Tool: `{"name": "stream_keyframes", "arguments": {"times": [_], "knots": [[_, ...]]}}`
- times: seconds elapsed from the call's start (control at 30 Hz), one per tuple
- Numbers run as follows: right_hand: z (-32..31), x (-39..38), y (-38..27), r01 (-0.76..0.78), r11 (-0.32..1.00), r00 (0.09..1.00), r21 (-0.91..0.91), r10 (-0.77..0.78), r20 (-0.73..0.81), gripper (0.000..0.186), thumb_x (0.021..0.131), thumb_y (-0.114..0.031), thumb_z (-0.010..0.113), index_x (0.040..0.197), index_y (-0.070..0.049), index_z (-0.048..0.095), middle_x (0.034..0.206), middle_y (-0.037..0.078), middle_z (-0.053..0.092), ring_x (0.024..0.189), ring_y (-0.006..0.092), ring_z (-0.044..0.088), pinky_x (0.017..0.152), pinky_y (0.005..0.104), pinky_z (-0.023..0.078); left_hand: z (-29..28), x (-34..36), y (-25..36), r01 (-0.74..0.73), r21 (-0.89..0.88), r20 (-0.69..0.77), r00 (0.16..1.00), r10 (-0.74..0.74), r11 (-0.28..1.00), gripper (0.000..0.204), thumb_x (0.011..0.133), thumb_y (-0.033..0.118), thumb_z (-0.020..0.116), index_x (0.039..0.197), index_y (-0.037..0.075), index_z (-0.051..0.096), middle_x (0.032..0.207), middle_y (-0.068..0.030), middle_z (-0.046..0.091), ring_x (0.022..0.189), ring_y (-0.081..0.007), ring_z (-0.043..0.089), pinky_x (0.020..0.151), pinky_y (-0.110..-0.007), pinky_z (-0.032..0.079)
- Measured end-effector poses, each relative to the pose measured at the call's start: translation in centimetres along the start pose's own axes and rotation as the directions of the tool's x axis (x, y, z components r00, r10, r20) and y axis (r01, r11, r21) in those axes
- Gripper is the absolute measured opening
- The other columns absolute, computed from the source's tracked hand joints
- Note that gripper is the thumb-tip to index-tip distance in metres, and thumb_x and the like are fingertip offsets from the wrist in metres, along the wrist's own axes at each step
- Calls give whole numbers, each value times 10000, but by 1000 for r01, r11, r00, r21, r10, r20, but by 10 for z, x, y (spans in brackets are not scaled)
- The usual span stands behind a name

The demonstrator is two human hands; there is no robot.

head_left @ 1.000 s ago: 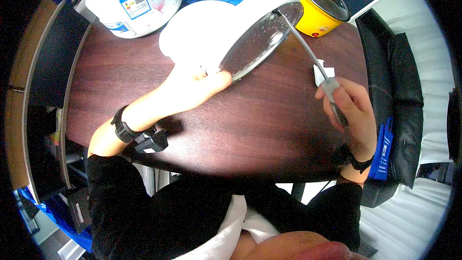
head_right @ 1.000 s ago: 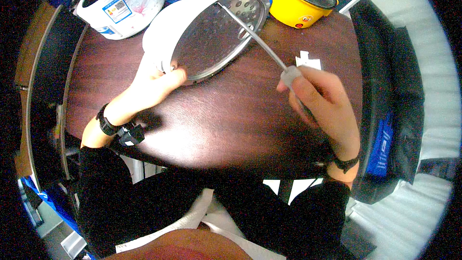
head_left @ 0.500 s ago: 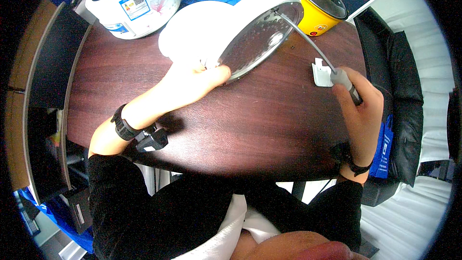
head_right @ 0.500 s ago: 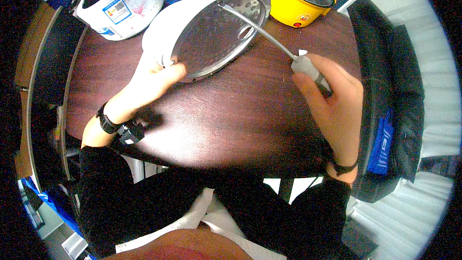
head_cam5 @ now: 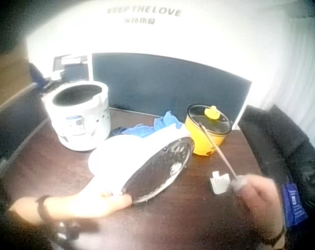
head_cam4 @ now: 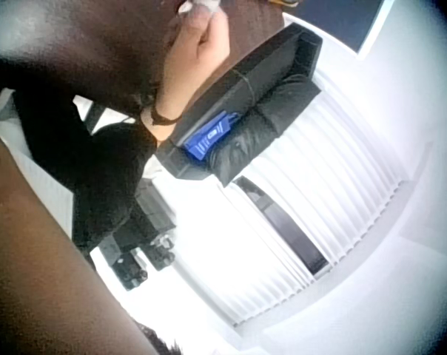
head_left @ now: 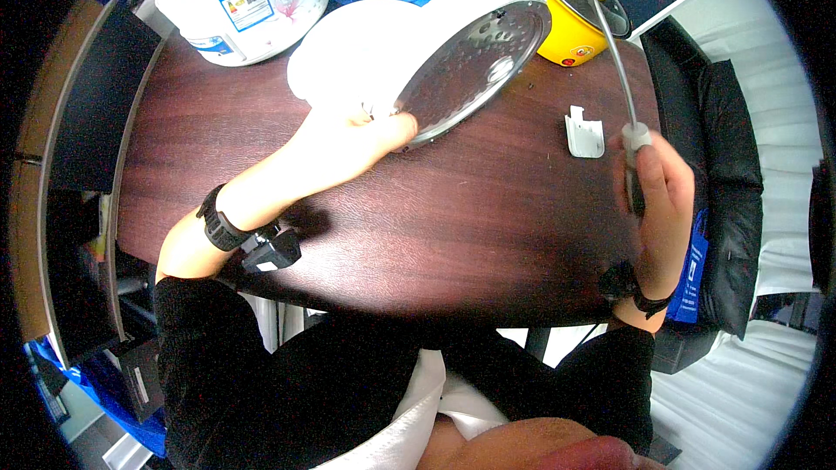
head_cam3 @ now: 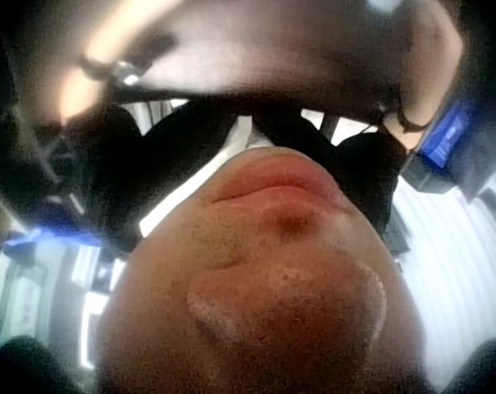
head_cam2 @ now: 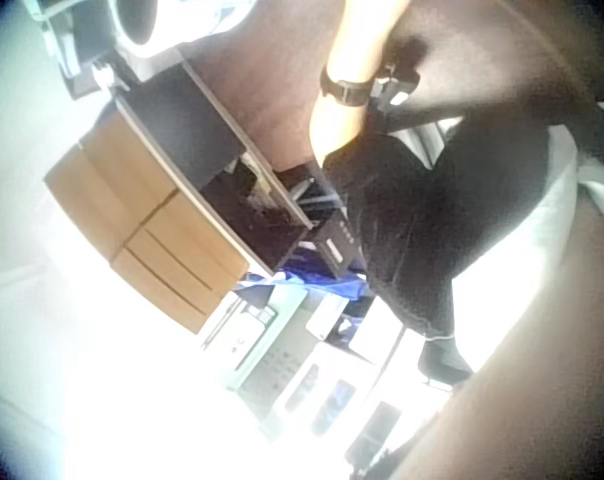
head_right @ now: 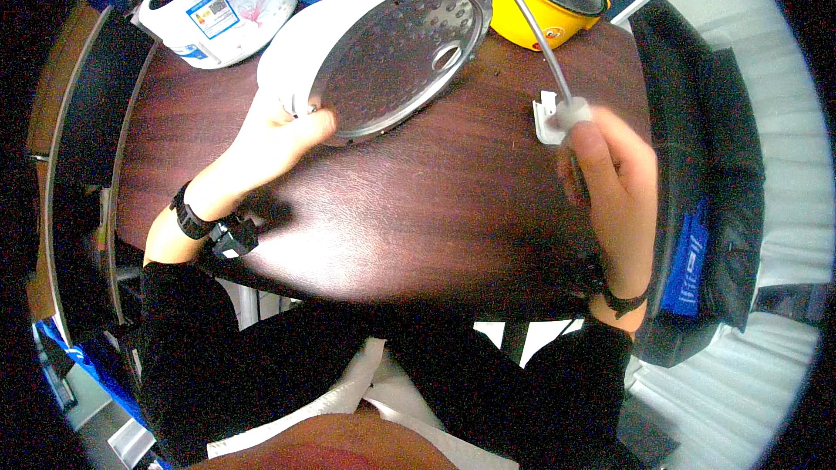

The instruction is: The person uses a screwdriver to remove screws from the lid of a white rice cooker. They then remove the metal steaming tray and continue to unscrew fasteners around its rim. The person places the removed screws on the table and sets the lid and tray aside.

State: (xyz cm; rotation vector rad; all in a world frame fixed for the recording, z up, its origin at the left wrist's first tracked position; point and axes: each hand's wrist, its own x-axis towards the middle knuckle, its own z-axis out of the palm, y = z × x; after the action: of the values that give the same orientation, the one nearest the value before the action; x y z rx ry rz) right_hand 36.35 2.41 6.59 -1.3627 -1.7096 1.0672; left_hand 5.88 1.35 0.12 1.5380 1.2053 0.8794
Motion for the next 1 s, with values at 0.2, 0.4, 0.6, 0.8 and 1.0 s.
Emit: {"name": "stream_keyframes", "arguments": {"times": [0.2, 0.4, 0.6, 0.8, 1.0], "knots": [[20, -1, 2, -75, 990, 958, 118, 39, 284, 468, 945, -407, 300, 841, -20, 542, 471, 11, 459, 388, 62, 347, 390, 218, 225, 4, 2, -12, -151, -70, -120, 983, 142, 986, 297, 790, 105, 585, 1066, 4, 542, 861, -11, 546, 784, -90, 499, 686, -259, 434], [23, 0, 5, -145, 970, 910, 195, 54, 411, 465, 962, -381, 263, 865, -11, 527, 469, 25, 464, 384, 70, 352, 392, 215, 253, -1, -1, -4, 101, -10, -37, 994, -101, 995, 466, 768, 23, 555, 1216, 8, 426, 1060, -32, 520, 959, -117, 475, 818, -291, 421], [27, -1, 9, -146, 957, 901, 250, 25, 432, 473, 961, -394, 262, 862, -10, 521, 471, 27, 469, 373, 72, 347, 383, 211, 253, 4, 0, -11, -82, -47, -103, 992, 76, 996, 189, 788, 96, 576, 952, 7, 539, 789, 15, 518, 731, -76, 472, 645, -248, 413], [30, -2, 5, -212, 936, 870, 281, 50, 490, 478, 949, -436, 305, 858, -17, 518, 485, 29, 477, 358, 67, 351, 357, 203, 250, 7, -4, -1, -44, -73, -83, 996, 38, 996, 419, 747, 1, 549, 1158, 7, 469, 904, 22, 492, 798, -72, 448, 694, -239, 403], [24, 4, 7, -224, 959, 859, 174, 110, 500, 371, 936, -375, 426, 906, -27, 550, 523, 46, 519, 386, 126, 445, 381, 230, 334, 5, -5, -3, -25, 19, -27, 999, 25, 1000, 418, 743, 10, 546, 1154, 13, 470, 870, 27, 482, 716, -59, 414, 613, -223, 375]]}}
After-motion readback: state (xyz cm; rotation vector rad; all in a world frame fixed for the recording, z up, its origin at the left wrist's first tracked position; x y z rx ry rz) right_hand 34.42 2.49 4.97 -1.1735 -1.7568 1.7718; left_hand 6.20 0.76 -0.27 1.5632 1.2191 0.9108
